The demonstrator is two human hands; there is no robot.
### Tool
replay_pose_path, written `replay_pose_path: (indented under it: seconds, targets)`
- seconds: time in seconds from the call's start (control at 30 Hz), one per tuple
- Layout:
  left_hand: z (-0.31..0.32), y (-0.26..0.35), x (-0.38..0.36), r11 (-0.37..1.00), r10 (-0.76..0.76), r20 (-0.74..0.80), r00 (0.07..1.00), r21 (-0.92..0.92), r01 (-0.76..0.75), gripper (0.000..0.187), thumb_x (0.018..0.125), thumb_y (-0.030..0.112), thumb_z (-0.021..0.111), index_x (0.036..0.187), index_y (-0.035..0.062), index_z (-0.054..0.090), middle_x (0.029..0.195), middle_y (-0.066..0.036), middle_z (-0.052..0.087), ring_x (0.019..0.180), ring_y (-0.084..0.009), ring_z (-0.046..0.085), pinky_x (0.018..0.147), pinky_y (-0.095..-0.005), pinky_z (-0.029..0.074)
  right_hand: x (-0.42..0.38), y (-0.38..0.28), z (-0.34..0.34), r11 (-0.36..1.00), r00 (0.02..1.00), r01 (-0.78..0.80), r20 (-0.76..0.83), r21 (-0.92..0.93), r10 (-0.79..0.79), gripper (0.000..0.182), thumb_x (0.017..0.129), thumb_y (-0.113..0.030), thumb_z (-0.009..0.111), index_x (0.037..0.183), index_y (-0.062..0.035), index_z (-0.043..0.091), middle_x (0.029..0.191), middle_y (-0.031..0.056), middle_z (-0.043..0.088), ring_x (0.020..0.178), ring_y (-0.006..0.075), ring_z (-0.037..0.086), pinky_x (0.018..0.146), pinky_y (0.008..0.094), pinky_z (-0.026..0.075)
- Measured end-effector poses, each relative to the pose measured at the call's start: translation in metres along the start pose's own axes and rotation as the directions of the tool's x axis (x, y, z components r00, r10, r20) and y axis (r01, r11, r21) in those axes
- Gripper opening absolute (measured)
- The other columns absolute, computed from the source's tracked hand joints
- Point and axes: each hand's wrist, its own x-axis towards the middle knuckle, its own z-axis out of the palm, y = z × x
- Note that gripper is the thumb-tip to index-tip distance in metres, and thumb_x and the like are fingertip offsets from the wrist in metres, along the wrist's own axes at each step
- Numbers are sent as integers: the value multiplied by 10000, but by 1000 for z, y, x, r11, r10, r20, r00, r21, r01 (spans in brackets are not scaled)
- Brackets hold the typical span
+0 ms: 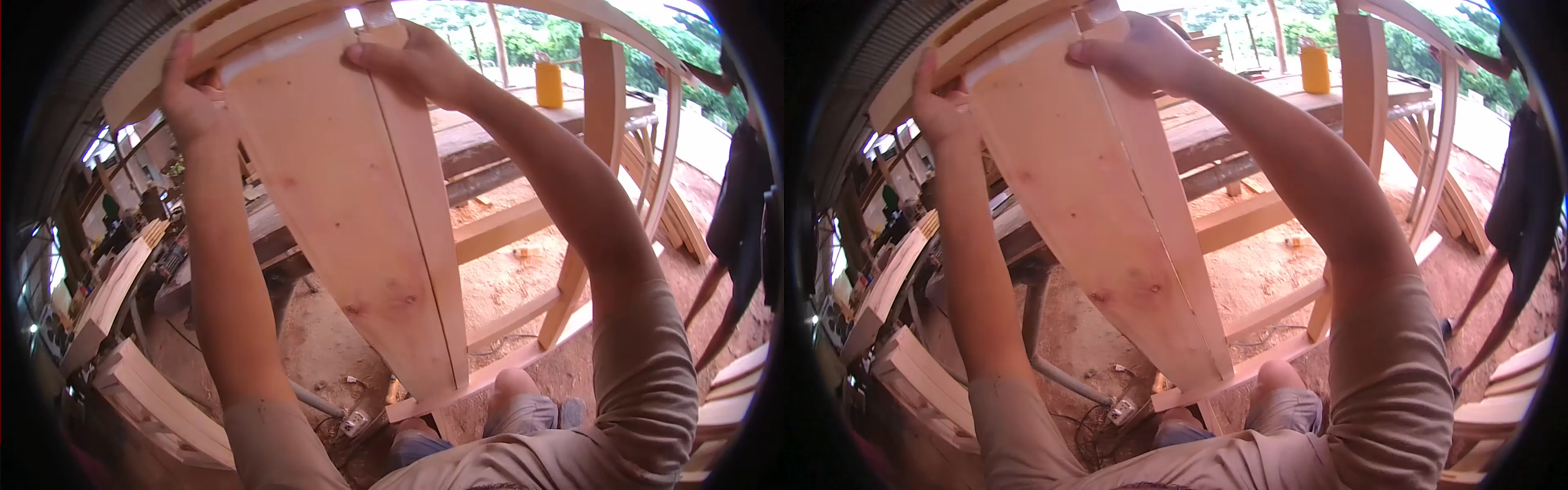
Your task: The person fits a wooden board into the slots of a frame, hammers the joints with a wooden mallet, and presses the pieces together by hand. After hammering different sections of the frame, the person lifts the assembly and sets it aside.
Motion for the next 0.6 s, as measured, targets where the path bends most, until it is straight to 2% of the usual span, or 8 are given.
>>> replay_pose_path:
  seconds: [0.07, 0.1, 0.17, 0.37, 0.47, 0.53, 0.57, 0.6]
  targets:
    - [2, -1, -3, 1000, -20, -14, 1000, 10, 20, 342, 770, 193, 748, 1018, 7, 603, 938, -74, 637, 887, -170, 625, 762, -258, 499, 3, 1, -4, 960, 982, -178, 109, 216, 158, 450, 857, -268, 698, 1174, 30, 581, 1084, 120, 651, 969, 196, 647, 867, 329, 527]
    - [5, 3, -5, 1000, -10, -22, 1000, 29, 10, 331, 774, 191, 744, 1016, 10, 608, 919, -70, 638, 870, -161, 627, 742, -245, 488, 5, 3, -9, 961, 981, -186, 101, 203, 168, 450, 857, -268, 698, 1174, 30, 581, 1084, 120, 651, 969, 196, 647, 867, 329, 527]
    - [8, 4, -8, 1000, -23, -8, 1000, 8, 23, 329, 782, 183, 739, 1018, -2, 605, 951, -76, 631, 890, -160, 623, 766, -238, 486, 7, 7, -14, 902, 959, -193, 269, 385, 90, 448, 841, -204, 697, 1204, 21, 559, 1105, 128, 641, 983, 218, 650, 890, 361, 534]
    - [-10, 4, -7, 998, -31, 62, 998, -49, 34, 433, 822, 175, 714, 1152, -32, 522, 1121, -96, 577, 1020, -189, 581, 881, -318, 490, 9, 14, -11, 891, 973, -160, 220, 424, 69, 438, 826, -153, 688, 1213, 3, 553, 1096, 134, 643, 981, 239, 656, 887, 383, 543]
    - [-33, -3, 4, 987, -151, 213, 965, -24, 160, 491, 833, 197, 725, 1213, 0, 487, 1154, -92, 559, 1066, -201, 556, 931, -373, 483, 9, 16, -9, 886, 977, -139, 209, 442, 49, 444, 812, -130, 686, 1209, 17, 552, 1087, 145, 647, 956, 248, 666, 869, 389, 553]
    - [-25, 0, -7, 975, -161, 206, 965, 185, 123, 630, 939, 519, 503, 1328, 30, 424, 1319, -150, 495, 1224, -284, 477, 1048, -408, 380, 7, 10, -7, 891, 980, -135, 190, 433, 56, 450, 802, -120, 687, 1205, 28, 551, 1086, 153, 647, 946, 250, 670, 861, 390, 557]
    - [-19, 2, -17, 974, -153, 208, 966, 196, 112, 630, 939, 519, 503, 1328, 30, 424, 1319, -150, 495, 1224, -284, 477, 1048, -408, 380, 5, 7, -6, 896, 982, -141, 172, 421, 74, 455, 792, -109, 689, 1201, 38, 551, 1085, 161, 648, 937, 252, 673, 852, 392, 561]
    - [-3, 8, -37, 935, -297, 91, 951, 229, 270, 694, 934, 583, 437, 1346, 26, 410, 1340, -162, 486, 1239, -285, 474, 1038, -409, 394, 6, 5, -6, 892, 982, -134, 178, 432, 62, 455, 792, -109, 689, 1201, 38, 551, 1085, 161, 648, 937, 252, 673, 852, 392, 561]
